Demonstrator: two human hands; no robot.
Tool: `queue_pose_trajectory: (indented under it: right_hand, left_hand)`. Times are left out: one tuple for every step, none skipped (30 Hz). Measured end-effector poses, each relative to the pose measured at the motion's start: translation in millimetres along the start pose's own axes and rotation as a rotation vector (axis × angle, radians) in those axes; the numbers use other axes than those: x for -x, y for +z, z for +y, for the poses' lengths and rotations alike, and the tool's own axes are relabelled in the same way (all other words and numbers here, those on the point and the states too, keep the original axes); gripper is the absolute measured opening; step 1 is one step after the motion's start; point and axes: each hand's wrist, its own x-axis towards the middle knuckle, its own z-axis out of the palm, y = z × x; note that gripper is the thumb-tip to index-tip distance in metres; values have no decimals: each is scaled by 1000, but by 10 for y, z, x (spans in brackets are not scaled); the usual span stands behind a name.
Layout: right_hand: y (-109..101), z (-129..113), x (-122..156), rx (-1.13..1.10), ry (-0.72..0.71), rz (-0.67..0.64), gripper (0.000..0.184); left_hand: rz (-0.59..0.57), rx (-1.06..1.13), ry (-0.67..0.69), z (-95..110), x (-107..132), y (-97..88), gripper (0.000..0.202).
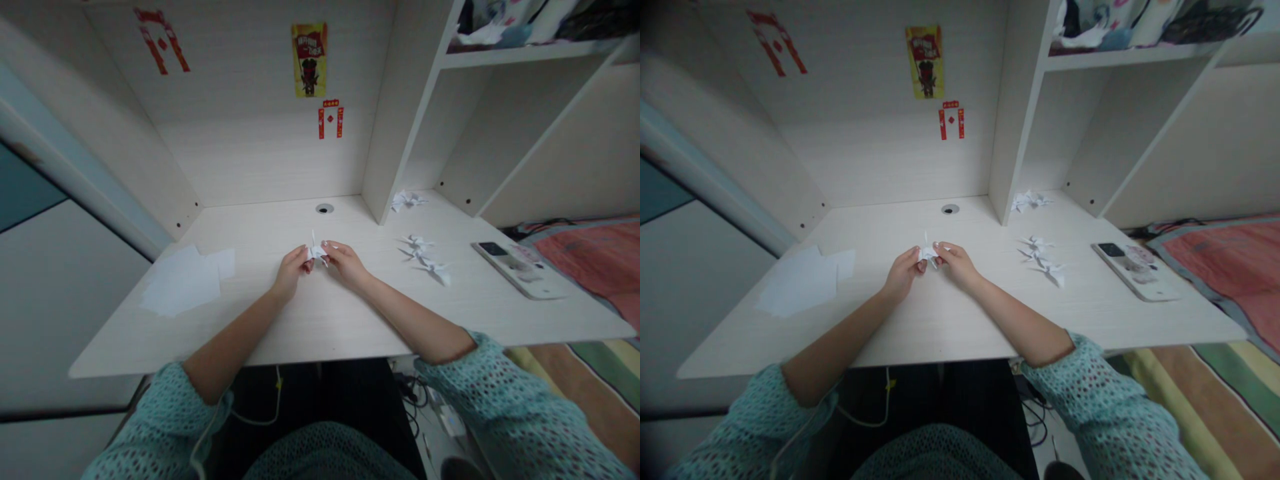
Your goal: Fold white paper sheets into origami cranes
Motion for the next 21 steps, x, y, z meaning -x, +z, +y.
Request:
queue_pose_trajectory:
  right_hand:
    - [-8,6,-2,12,-2,-4,44]
    - [-19,9,-4,32,-8,-4,44]
    - [-35,9,-6,60,-17,3,42]
    - [-54,4,-8,94,-30,22,39]
    - [-77,-5,-9,136,-54,56,36]
    - [-102,-18,-10,187,-88,100,32]
    - [-127,-34,-10,250,-137,147,31]
    - [-152,-49,-9,326,-199,190,33]
    - [-174,-63,-8,427,-277,190,34]
    - [-194,-72,-6,530,-344,160,35]
    - [-210,-76,-3,628,-398,124,35]
    - [-224,-74,-1,714,-440,89,36]
    - [-236,-67,1,785,-468,62,36]
    - [-246,-56,3,838,-487,50,36]
    - [-256,-44,5,874,-501,48,37]
    - [-265,-33,7,894,-512,56,36]
    - [-274,-26,9,901,-523,71,36]
    - [-282,-22,11,898,-533,91,36]
    - [-288,-21,13,890,-542,108,36]
    - [-294,-23,14,877,-547,124,35]
    - [-297,-26,14,864,-548,138,35]
  left_hand:
    - [5,-6,4,4,2,0,33]
    - [9,-27,11,9,3,-3,33]
    - [16,-61,22,13,3,-8,33]
    - [26,-104,33,16,3,-14,33]
    - [41,-148,43,18,1,-22,34]
    - [58,-188,52,17,-1,-31,34]
    - [75,-217,56,15,-4,-40,34]
    - [91,-234,56,11,-7,-48,34]
    - [105,-242,51,6,-11,-54,35]
    - [114,-243,43,1,-13,-58,35]
    - [117,-238,36,-3,-15,-58,35]
    - [112,-229,31,-5,-16,-54,35]
    - [100,-217,28,-5,-15,-47,36]
    - [81,-203,25,-4,-13,-37,37]
    - [59,-189,21,0,-10,-27,39]
    - [36,-177,12,3,-7,-17,42]
    - [16,-169,0,7,-3,-10,46]
    - [5,-164,-11,9,-1,-6,50]
    - [7,-163,-16,10,1,-7,52]
    - [20,-164,-14,9,2,-11,52]
    - [41,-166,-8,8,2,-17,48]
